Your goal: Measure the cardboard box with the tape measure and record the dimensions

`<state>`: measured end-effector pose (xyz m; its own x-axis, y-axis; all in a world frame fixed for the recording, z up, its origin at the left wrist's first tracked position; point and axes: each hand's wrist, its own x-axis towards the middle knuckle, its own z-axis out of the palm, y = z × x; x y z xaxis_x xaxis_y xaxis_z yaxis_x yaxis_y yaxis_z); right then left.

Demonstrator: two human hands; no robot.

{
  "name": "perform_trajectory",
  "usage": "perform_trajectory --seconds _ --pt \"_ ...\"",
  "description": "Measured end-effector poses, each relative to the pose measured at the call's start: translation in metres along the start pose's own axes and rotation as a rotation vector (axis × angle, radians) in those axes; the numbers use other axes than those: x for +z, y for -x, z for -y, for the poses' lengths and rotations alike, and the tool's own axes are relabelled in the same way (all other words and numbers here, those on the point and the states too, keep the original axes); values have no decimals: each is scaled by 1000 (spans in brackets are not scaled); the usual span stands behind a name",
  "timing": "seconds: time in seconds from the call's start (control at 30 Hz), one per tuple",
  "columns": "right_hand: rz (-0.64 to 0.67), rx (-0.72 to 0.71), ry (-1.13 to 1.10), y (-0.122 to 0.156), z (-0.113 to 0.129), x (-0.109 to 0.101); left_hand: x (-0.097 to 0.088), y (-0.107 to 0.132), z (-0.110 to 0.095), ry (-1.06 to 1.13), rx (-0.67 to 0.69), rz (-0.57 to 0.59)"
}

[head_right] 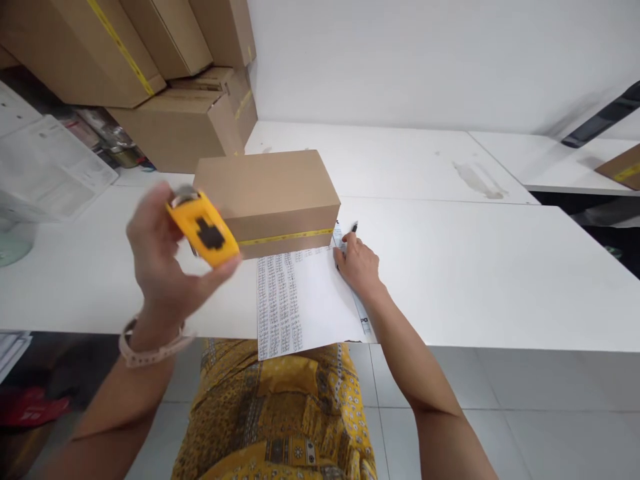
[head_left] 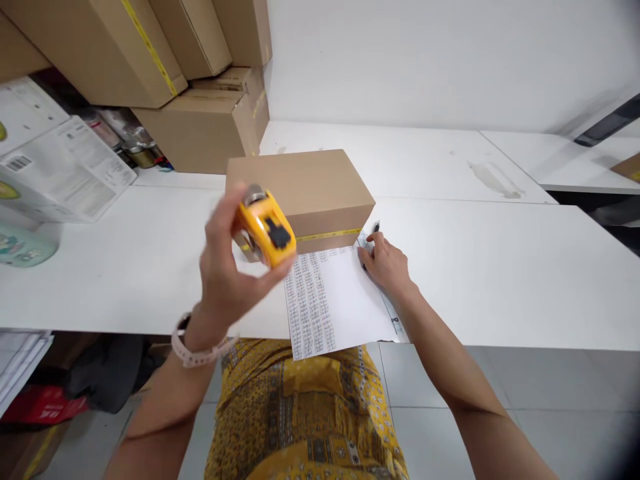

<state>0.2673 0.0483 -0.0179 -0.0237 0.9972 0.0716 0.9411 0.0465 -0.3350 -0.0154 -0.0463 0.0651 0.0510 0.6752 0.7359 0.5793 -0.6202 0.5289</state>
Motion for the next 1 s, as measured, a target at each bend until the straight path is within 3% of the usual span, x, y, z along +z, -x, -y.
perform_trajectory --seconds 0.1,0.23,0.33,0.43,0.5,0.57,0.6,0.67,0.77,0.83,1.0 --pt "-13 -33 10 1 -1 5 -10 -51 13 -333 167 -5" --pt "-46 -86 -78 -2 -6 10 -1 -85 37 -576 99 141" --pt "-71 -36 -298 -4 -12 9 9 -90 54 -636 19 223" --pt "-156 88 -761 -5 -17 1 16 -84 62 -642 22 143" --pt "-230 104 -1096 -7 -19 -9 25 -72 59 -618 129 9" --pt "-326 69 -1295 -8 -20 -19 39 -54 51 -517 321 -12" --pt "-393 49 -1332 -8 -20 -23 49 -42 47 -439 423 63" --pt "-582 33 -1320 -8 -23 -28 69 -19 43 -288 534 336" --pt "-816 45 -1254 -6 -31 -32 94 9 50 -189 444 615" --pt "-740 32 -1245 -3 -38 -37 103 20 62 -167 360 674" --pt "-170 -32 -1234 9 -43 -52 102 24 81 -117 302 665"
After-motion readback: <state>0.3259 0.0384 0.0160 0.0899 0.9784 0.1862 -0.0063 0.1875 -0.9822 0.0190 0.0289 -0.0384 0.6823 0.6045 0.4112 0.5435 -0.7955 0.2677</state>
